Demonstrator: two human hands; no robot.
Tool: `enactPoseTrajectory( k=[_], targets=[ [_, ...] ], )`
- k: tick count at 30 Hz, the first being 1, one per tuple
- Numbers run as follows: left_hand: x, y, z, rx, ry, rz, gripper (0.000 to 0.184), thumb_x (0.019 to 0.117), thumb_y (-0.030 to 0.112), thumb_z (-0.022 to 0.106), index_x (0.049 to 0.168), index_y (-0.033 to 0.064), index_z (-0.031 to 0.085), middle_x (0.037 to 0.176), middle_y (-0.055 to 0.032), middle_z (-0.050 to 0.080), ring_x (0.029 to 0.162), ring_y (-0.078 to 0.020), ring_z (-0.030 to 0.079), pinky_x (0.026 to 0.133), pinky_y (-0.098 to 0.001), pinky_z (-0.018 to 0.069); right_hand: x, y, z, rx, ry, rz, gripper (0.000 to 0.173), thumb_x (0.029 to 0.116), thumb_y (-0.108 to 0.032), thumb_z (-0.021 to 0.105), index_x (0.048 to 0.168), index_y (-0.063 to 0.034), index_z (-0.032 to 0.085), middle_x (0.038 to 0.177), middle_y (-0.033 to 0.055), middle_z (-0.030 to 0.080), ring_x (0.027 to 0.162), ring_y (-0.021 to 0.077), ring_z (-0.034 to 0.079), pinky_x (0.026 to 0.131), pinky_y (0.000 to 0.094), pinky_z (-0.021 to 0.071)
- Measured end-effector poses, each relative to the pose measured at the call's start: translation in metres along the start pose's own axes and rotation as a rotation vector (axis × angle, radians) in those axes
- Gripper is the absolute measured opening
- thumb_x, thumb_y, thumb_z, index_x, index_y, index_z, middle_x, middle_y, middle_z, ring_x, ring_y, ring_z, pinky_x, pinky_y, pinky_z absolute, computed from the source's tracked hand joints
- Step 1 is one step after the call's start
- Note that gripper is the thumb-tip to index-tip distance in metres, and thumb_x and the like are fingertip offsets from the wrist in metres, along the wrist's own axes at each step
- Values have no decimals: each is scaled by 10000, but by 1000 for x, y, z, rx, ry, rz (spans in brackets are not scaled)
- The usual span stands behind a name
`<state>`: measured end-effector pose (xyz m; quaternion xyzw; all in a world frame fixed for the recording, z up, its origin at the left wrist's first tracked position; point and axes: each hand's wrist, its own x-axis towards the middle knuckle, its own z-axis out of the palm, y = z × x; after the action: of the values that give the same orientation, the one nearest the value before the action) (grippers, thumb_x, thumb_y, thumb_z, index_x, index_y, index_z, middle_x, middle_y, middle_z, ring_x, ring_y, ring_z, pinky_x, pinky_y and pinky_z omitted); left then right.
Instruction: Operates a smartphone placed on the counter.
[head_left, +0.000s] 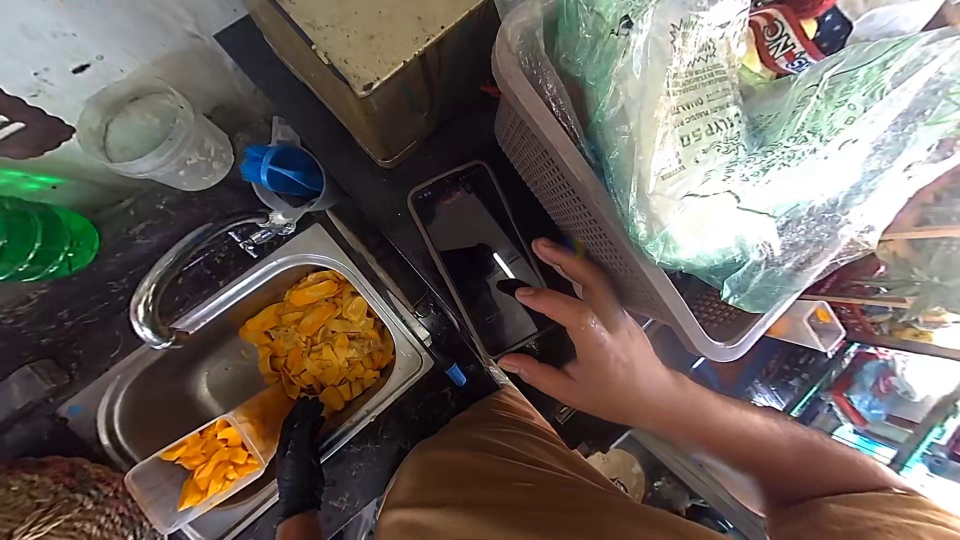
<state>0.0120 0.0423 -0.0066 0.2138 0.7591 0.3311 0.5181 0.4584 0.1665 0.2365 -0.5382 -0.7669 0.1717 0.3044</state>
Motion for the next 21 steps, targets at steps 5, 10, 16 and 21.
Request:
enactPoseTrajectory(
  k=[5,10,16,21],
  targets=[
    [-2,5,2,65,-23,25,508,1048,298,491,1485,40,463,1440,-124,570,1257,-192,584,1025,-377,499,-1,-1,-2,17,18,12,638,899,-497,761,1351,-105,540,1525,219,462,1445,263,446,1142,374,450],
    [-1,2,-1,52,-39,26,518,1043,307,496,1488,43,461,1444,-117,574,1269,-194,583,1028,-379,502,-2,0,-3,32,10,11,598,922,-503,732,1309,-77,569,1508,224,482,1419,256,475,1124,360,465],
    [0,-2,-1,8,-27,26,510,1033,302,525,1475,53,484,1423,-112,591,1243,-182,600,1011,-362,511,-2,0,-2,-47,-20,-28,492,943,-559,676,1197,-141,628,1553,223,428,1456,283,425,1141,403,438],
    [-1,0,-2,27,-32,35,498,1037,284,512,1476,51,483,1440,-107,579,1255,-182,591,1015,-360,506,-3,1,-1,-55,-30,-43,492,936,-572,679,1188,-152,637,1565,227,409,1480,304,390,1161,427,425]
  ],
)
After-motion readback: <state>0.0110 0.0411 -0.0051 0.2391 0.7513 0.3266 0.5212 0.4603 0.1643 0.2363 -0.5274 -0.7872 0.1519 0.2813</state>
